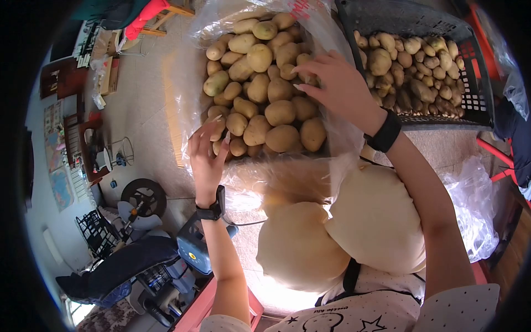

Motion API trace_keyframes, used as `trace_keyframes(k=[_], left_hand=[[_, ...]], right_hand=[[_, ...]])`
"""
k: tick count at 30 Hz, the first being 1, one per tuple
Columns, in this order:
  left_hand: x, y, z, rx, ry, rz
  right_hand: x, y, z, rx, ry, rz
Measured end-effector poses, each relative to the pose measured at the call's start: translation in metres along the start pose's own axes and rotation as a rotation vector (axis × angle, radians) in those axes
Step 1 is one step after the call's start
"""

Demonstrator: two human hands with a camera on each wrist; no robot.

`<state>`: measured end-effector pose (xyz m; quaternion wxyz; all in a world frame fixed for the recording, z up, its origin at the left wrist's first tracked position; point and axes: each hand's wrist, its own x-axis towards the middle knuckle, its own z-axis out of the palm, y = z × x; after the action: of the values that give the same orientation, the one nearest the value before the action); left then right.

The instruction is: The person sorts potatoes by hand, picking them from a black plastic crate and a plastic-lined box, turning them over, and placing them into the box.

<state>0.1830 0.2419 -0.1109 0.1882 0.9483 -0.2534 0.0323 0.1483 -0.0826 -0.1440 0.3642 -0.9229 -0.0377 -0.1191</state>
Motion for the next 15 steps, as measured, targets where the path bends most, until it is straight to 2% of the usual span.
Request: trace_keyframes(k=[1, 4, 7, 10, 15], left_hand=[[0.002, -0.003, -0.001, 0.005, 0.007, 0.001], [0.009, -0.012, -0.004, -0.035, 0.075, -0.024], [0.020, -0.012, -0.013, -0.049, 0.116, -0.044], [0.034, -0.012, -0.019, 0.034, 0.093, -0.030], [0.065, -0.009, -0.024, 0.033, 0.083, 0.053]], right_hand=[[0.003, 0.001, -0.001, 0.002, 0.004, -0.007], [0.010, 0.008, -0.006, -0.089, 0.167, 0.002], [0.019, 0.014, -0.014, -0.055, 0.107, 0.087], [0.036, 0.019, -0.015, -0.045, 0.136, 0.029], [0.074, 0.035, -0.007, -0.031, 0.180, 0.047]])
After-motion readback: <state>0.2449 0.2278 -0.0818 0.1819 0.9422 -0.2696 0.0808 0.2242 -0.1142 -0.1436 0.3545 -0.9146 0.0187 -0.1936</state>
